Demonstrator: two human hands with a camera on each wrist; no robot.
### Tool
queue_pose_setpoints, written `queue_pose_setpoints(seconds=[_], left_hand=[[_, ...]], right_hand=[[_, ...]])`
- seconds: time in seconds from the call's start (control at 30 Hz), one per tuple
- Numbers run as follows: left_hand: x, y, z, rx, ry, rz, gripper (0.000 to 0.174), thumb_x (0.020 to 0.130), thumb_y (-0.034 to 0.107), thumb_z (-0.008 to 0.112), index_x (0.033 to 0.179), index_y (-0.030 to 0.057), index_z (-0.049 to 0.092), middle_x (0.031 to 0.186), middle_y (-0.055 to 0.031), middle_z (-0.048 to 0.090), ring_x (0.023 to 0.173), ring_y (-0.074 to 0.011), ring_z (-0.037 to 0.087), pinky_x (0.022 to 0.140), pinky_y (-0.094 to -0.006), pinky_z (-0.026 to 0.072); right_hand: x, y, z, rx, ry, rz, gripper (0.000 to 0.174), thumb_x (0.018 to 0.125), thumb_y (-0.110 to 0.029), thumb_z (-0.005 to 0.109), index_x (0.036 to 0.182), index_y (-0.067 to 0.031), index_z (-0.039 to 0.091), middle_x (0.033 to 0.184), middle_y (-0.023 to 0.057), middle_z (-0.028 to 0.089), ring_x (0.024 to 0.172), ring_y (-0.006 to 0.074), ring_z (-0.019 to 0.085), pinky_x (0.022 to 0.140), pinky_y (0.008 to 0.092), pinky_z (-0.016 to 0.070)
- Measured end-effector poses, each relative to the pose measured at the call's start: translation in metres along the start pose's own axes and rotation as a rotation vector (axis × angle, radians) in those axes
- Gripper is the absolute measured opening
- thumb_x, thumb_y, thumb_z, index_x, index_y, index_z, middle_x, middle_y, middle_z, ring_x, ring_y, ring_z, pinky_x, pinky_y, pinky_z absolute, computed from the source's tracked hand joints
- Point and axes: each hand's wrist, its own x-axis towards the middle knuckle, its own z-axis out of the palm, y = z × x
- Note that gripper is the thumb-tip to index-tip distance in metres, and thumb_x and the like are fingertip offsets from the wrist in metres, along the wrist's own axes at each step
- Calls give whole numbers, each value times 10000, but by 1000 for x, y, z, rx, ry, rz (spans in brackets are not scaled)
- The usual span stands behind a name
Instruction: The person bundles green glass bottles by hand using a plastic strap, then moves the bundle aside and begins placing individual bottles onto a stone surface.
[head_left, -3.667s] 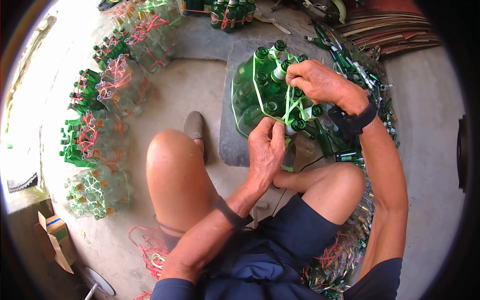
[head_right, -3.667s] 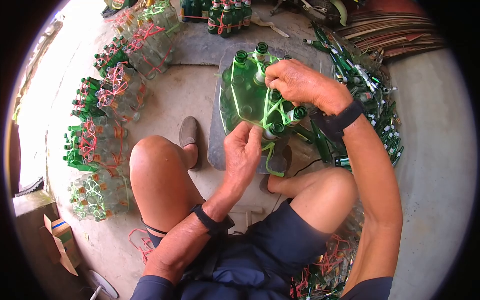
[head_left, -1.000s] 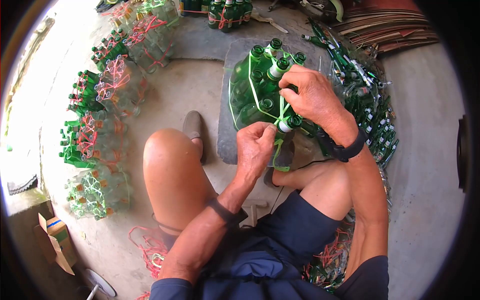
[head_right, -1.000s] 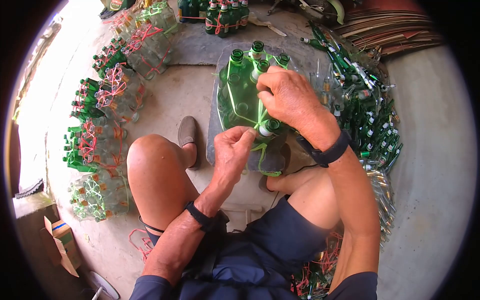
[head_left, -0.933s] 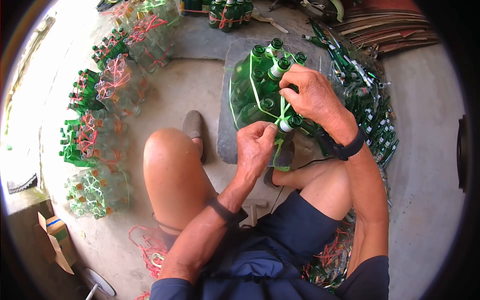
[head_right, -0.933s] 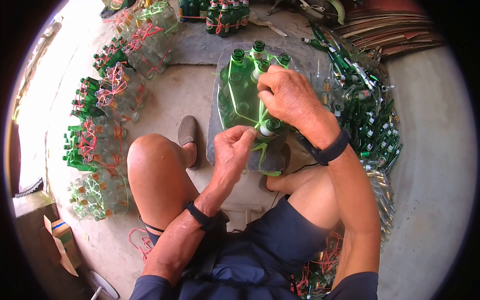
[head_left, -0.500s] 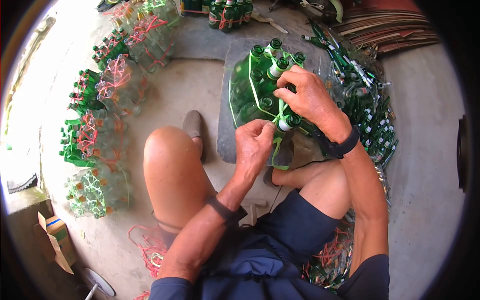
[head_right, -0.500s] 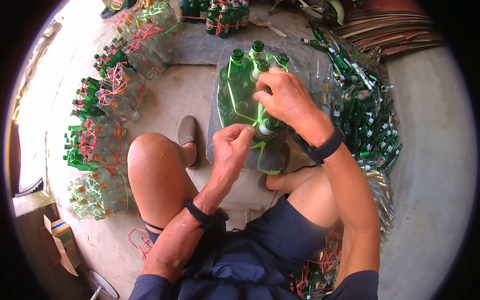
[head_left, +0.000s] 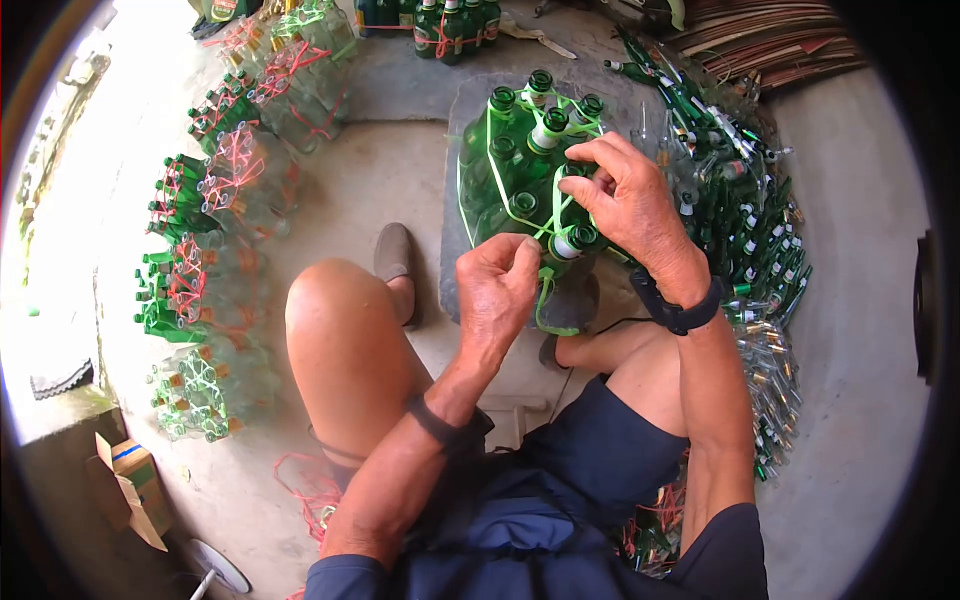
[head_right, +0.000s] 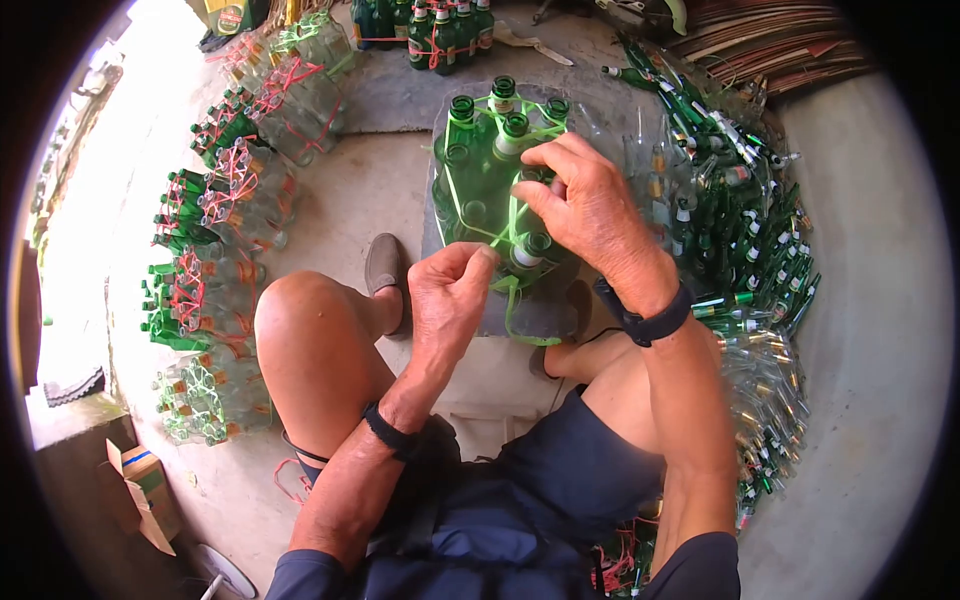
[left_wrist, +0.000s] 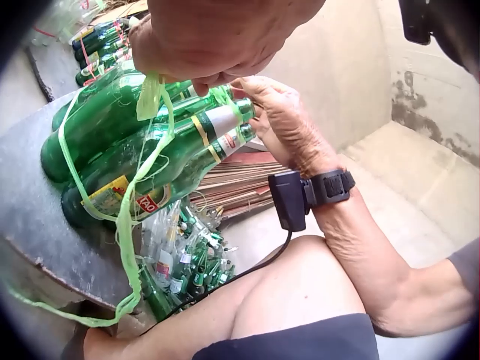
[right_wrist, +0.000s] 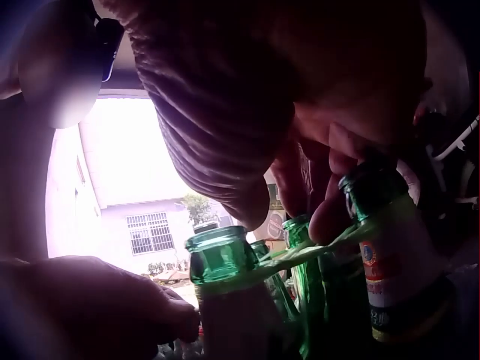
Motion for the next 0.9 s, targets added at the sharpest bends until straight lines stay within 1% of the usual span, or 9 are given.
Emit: queue_pose_setpoints(seconds=[0.03,0.1,0.2,0.37,0.67,0.7,0.73,0.8,0.9], left_hand=[[0,0,-1,4,-1,2,190,1004,110,706,984,-60,788,764,54,677,680,-21,541,592,-225,436],[1,1,-4,52,-9,41,196,1014,115,707,990,-63,785,766,55,678,691,-17,544,598,-224,439],[5,2,-11,81,-23,75,202,1018,123,714,1001,-64,788,768,55,679,693,-16,544,600,-221,439],[9,25,-21,252,-54,116,209,1014,132,726,1010,-63,800,736,52,660,689,-18,524,595,-231,429],[22,48,-44,426,-197,57,221,984,141,730,973,-71,789,719,41,645,678,-32,520,592,-259,436],[23,55,-47,426,-221,64,237,956,148,712,967,-77,786,682,-28,677,653,-65,555,596,-290,477],[25,59,-51,437,-227,64,237,956,148,712,967,-77,786,682,-28,677,653,-65,555,596,-290,477],[27,66,-57,376,-292,-44,212,968,138,735,958,-69,778,735,41,650,693,-48,539,607,-269,449],[30,72,-59,244,-287,-268,161,970,130,724,926,-19,767,643,83,497,600,-36,414,561,-273,348]], right_hand=[[-3,-2,1,4,3,0,302,837,-116,830,1094,4,727,1030,116,687,724,243,653,682,370,547],[-11,-7,3,-99,174,-337,323,819,-140,848,1088,-17,720,1066,108,672,894,300,682,788,408,561],[-26,-36,-3,-187,48,-317,337,792,-168,854,1071,-44,713,1070,108,650,1013,334,657,880,449,536],[-34,-19,10,-268,-37,-315,233,815,-135,781,1018,-48,707,982,116,637,992,341,644,877,460,508],[-33,-15,15,-143,-35,-249,223,790,-107,780,976,-34,682,930,145,656,945,379,642,888,482,512],[-32,-15,15,-136,-26,-245,223,790,-107,780,976,-34,682,930,145,656,945,379,642,888,482,512],[-32,-15,15,-145,-24,-251,213,788,-102,779,959,-34,673,921,145,650,942,378,640,887,483,512],[-34,-15,17,-145,-20,-250,204,785,-97,778,941,-35,663,913,144,644,939,378,638,886,483,513],[-38,-21,16,-174,46,-302,206,786,-116,788,913,-42,645,893,139,619,941,371,638,889,478,511]])
